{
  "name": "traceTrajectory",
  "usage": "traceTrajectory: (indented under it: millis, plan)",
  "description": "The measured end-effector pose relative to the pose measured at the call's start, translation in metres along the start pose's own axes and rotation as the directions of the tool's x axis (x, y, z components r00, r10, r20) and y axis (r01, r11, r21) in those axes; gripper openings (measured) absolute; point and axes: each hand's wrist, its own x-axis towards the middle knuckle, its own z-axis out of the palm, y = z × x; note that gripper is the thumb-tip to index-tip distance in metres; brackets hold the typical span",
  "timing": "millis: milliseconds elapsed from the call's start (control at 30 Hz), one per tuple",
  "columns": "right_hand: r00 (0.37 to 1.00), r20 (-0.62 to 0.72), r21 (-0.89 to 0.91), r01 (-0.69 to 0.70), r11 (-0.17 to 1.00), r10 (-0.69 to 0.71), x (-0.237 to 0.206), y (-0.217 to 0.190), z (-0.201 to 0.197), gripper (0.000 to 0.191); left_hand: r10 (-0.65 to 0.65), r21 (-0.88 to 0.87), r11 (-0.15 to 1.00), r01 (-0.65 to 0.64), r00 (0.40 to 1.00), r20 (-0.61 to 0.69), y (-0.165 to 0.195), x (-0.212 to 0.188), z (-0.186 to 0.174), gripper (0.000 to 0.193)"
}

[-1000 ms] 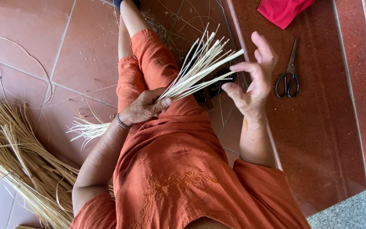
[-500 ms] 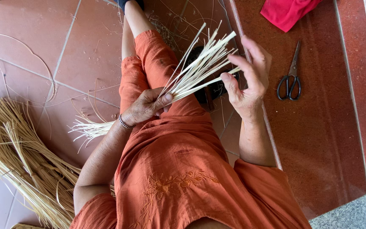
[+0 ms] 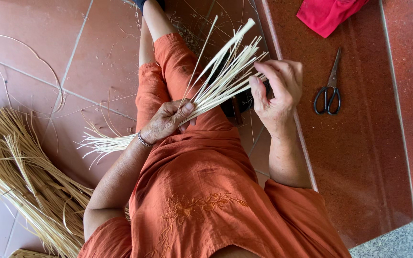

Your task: The person sits on the tiled floor and works through a bundle of thin bamboo strips, pulling individual strips out, aligning them and evening the bundle against their lap. They repeatedly gather, fan and re-sort the strips, then reach toward loose strips and debris on the floor beside them.

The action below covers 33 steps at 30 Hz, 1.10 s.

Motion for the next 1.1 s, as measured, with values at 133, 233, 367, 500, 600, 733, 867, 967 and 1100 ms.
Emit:
traceTrajectory:
  millis: [133,233,367,500,600,733,867,967,1100]
  plan:
    - [0.995,0.087,-0.078,-0.030,0.996,0.037,0.001,-0.006,-0.001,0.017,0.025,0.000,1.000,-0.025,1.000,0.004,-0.002,-0.001,0.001,0.044]
    - [0.993,0.106,0.067,-0.061,0.996,0.053,0.002,-0.004,0.000,0.011,0.049,0.043,0.998,-0.050,0.999,0.011,-0.004,-0.001,0.002,0.044]
    - [0.995,0.016,0.314,-0.102,0.944,0.102,0.002,0.010,0.007,0.008,0.024,0.063,0.998,-0.023,1.000,-0.009,-0.005,0.001,0.004,0.043]
    - [0.952,0.044,0.553,-0.276,0.787,0.303,-0.009,0.022,0.012,0.005,-0.041,0.110,0.993,0.044,0.999,-0.022,-0.004,0.003,0.005,0.047]
    - [0.938,0.034,0.471,-0.321,0.822,0.346,-0.013,0.032,0.016,0.004,-0.027,0.084,0.996,0.026,0.999,0.021,-0.002,0.003,0.006,0.051]
    - [0.959,-0.027,0.550,-0.220,0.806,0.281,0.000,0.044,0.013,0.020,0.029,0.094,0.995,-0.033,0.999,0.043,-0.001,0.009,0.009,0.056]
    - [0.944,0.055,0.611,-0.290,0.737,0.326,0.021,0.046,-0.021,0.061,0.058,0.166,0.984,-0.066,0.997,0.055,0.001,0.012,0.012,0.054]
    - [0.971,0.226,0.582,-0.198,0.789,0.077,0.045,0.048,-0.032,0.074,0.055,0.244,0.967,-0.072,0.996,0.077,0.003,0.012,0.013,0.054]
    - [0.839,0.494,0.584,-0.124,0.802,-0.230,0.059,0.048,-0.009,0.069,0.099,0.233,0.965,-0.120,0.990,0.097,0.005,0.014,0.012,0.054]
